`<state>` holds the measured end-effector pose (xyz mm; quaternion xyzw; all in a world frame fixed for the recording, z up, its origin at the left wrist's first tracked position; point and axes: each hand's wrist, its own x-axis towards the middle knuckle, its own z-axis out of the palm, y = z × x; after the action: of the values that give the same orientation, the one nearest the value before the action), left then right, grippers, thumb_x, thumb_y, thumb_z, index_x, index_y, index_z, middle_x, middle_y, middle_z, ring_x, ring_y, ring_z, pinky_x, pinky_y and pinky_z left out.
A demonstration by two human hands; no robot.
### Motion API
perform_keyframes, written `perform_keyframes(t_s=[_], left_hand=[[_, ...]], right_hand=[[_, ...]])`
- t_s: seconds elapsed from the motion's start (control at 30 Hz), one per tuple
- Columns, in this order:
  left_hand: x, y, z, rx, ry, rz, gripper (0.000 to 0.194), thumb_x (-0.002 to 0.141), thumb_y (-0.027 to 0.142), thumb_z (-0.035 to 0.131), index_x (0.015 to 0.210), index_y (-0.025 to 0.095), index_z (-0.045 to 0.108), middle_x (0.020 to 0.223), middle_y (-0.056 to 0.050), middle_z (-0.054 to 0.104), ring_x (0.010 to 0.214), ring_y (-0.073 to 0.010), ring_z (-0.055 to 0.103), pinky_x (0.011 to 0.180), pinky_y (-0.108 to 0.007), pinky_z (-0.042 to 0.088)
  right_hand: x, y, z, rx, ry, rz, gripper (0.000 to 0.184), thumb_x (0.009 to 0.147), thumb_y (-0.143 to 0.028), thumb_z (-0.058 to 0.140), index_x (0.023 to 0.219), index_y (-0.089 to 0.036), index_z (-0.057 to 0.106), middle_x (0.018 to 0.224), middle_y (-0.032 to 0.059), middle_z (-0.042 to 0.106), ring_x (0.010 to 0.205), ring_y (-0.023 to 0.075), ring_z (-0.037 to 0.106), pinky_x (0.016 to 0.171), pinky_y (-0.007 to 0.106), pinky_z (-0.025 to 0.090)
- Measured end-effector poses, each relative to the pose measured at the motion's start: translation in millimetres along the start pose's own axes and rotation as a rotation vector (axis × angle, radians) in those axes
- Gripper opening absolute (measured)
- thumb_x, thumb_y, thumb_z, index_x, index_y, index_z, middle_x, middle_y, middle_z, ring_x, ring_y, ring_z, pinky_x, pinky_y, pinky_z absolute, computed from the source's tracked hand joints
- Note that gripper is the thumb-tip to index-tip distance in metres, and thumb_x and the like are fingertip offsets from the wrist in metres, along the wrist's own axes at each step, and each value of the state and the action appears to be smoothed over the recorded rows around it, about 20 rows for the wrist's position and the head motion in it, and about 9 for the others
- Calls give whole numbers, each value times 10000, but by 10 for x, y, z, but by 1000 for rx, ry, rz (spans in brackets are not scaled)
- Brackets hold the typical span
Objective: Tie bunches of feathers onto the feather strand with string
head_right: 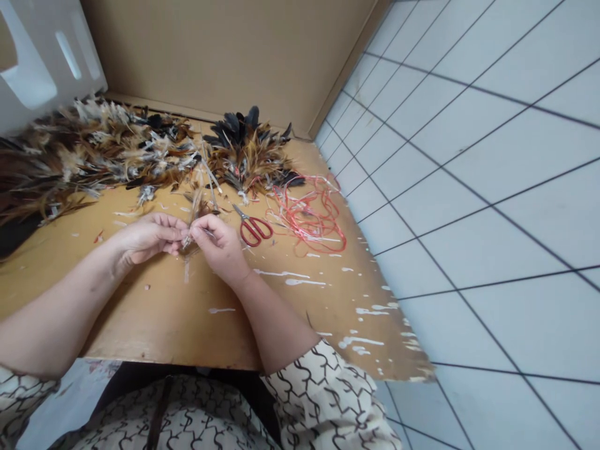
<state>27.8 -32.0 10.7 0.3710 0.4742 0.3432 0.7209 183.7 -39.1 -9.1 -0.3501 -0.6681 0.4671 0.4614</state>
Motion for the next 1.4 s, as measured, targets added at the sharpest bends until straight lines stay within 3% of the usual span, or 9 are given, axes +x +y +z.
perform_keyframes(t_s=[0.17,0.3,0.43,0.57,0.7,0.9,1.03,1.17,1.4], left_hand=[[-21,12,51,35,1,-12,149,597,43,678,486,97,595,435,10,547,360,-42,436,412,-180,402],[-1,-30,99,159,67,81,180,642,11,571,500,121,553,412,29,517,353,-54,426,423,-188,377],[59,-129,114,375,129,184,186,682,20,495,559,158,512,390,58,464,364,-67,401,436,-191,330],[69,-203,141,668,273,369,145,697,104,528,581,181,486,455,56,460,432,-82,383,458,-207,284],[31,-217,205,883,365,465,181,665,64,528,555,189,457,483,53,432,469,-91,364,500,-227,282],[61,-240,227,441,284,345,133,723,118,522,607,171,483,464,45,515,419,-80,429,471,-202,328],[60,-182,204,206,206,307,180,629,187,696,601,141,524,460,25,568,432,-85,513,500,-207,408],[45,-126,182,152,191,300,243,556,225,766,591,126,546,453,22,580,416,-83,525,501,-218,448],[36,-91,186,214,219,309,217,602,202,738,570,129,536,430,32,569,394,-77,521,470,-203,444]], right_hand=[[0,-5,4,9,13,23,208,783,-395,571,721,-197,551,745,9,561,738,131,522,737,287,428],[14,-11,6,18,27,100,166,764,-335,575,693,-188,547,679,-9,554,648,104,494,657,257,412],[22,-20,24,33,62,201,155,750,-303,563,655,-183,538,576,-35,523,538,81,449,560,230,383],[22,-6,79,56,137,287,140,746,-283,548,653,-178,540,530,-44,525,458,64,421,496,216,359],[24,35,151,149,200,320,150,728,-299,561,645,-179,531,528,-55,521,439,54,416,475,205,362],[37,79,172,257,254,293,155,728,-279,557,621,-178,510,560,-52,528,497,53,461,522,196,392],[27,51,151,259,254,252,156,742,-281,546,634,-184,491,577,-50,539,510,58,491,551,208,417],[6,13,138,158,195,168,145,774,-258,496,648,-189,480,552,-46,535,517,69,499,557,220,415],[26,83,122,9,197,153,132,761,-233,507,639,-183,497,575,-34,547,545,75,478,558,223,395]])
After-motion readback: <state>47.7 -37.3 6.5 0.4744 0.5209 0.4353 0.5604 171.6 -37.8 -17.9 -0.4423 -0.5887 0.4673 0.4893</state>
